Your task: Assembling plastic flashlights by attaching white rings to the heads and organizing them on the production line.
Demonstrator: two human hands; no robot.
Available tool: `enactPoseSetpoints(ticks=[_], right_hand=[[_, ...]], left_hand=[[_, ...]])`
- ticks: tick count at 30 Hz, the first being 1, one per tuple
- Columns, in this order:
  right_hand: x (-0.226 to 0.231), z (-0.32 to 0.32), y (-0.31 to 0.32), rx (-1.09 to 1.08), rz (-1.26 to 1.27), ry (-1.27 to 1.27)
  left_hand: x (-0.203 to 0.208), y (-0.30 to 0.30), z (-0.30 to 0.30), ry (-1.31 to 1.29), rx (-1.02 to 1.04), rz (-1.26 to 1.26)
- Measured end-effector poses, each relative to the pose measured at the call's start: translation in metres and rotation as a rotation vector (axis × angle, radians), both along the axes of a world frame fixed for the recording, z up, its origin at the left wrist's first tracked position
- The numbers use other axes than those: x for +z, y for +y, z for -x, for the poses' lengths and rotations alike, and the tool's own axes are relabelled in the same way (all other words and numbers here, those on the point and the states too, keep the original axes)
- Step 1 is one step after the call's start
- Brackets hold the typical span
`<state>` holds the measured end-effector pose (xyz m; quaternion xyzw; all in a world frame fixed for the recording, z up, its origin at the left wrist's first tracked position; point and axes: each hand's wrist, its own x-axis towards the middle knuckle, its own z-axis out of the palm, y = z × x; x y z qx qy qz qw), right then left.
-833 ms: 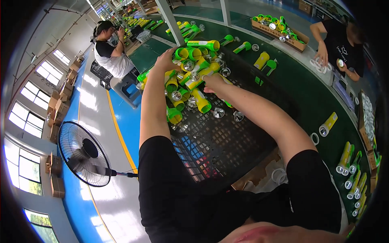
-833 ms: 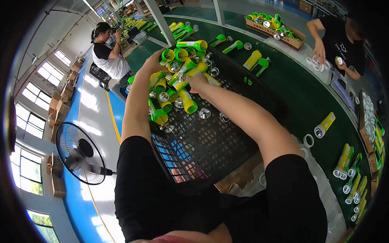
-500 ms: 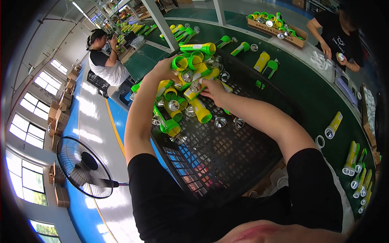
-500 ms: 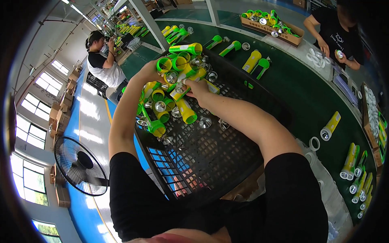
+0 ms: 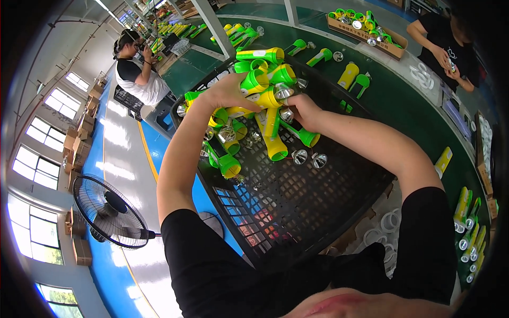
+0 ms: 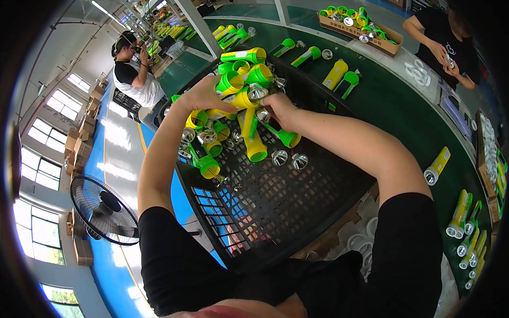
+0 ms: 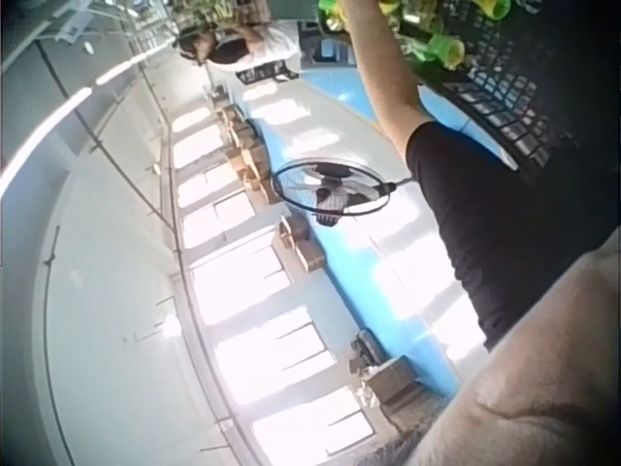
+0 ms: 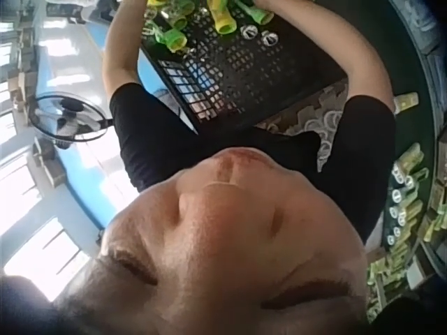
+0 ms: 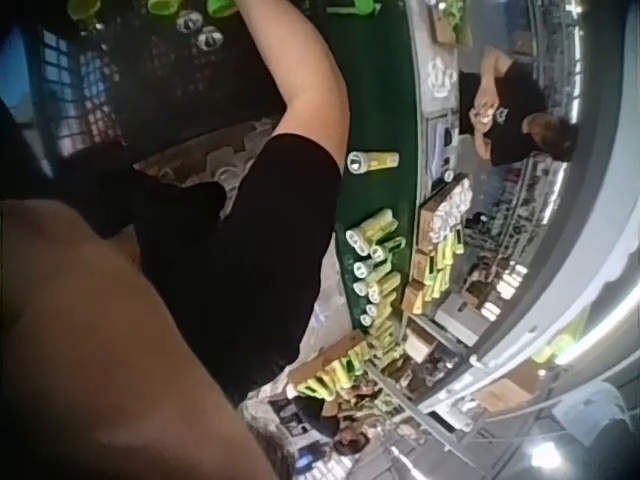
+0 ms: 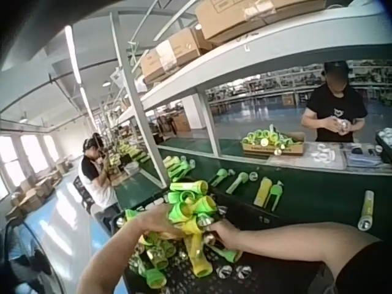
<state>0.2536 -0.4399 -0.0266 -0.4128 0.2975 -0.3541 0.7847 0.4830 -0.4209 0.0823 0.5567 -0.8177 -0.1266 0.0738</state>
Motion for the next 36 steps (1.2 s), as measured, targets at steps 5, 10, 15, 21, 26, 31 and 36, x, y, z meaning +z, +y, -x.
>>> enactPoseSetpoints(ticks=[5, 10, 15, 21, 26, 31, 36], right_hand=[[-0.014, -0.005, -0.029, -0.029, -0.032, -0.090], [-0.001, -0.014, -0.021, 0.015, 0.052, -0.032], [-0.012, -0.008, -0.031, 0.089, -0.119, -0.247], [0.061, 0.019, 0.003, 0.026, -0.032, -0.282], [0.096, 0.077, 0.007, 0.197, 0.209, -0.020], [0.059, 0.082, 0.017, 0.111, -0.005, 0.194], [0.029, 0.074, 0.010, 0.153, 0.162, 0.714]], left_hand=[[0.000, 0.008, 0.017, 0.377, 0.175, -0.327], [-0.018, 0.006, 0.000, 0.578, 0.244, -0.584], [-0.029, 0.008, 0.017, 0.731, 0.093, -0.565], [-0.002, 0.052, 0.047, 0.907, 0.021, -0.258], [0.008, 0.085, 0.098, 1.181, -0.016, -0.284], [-0.027, 0.097, 0.121, 1.347, 0.243, -0.514], [-0.054, 0.092, 0.104, 1.288, 0.581, -0.653]])
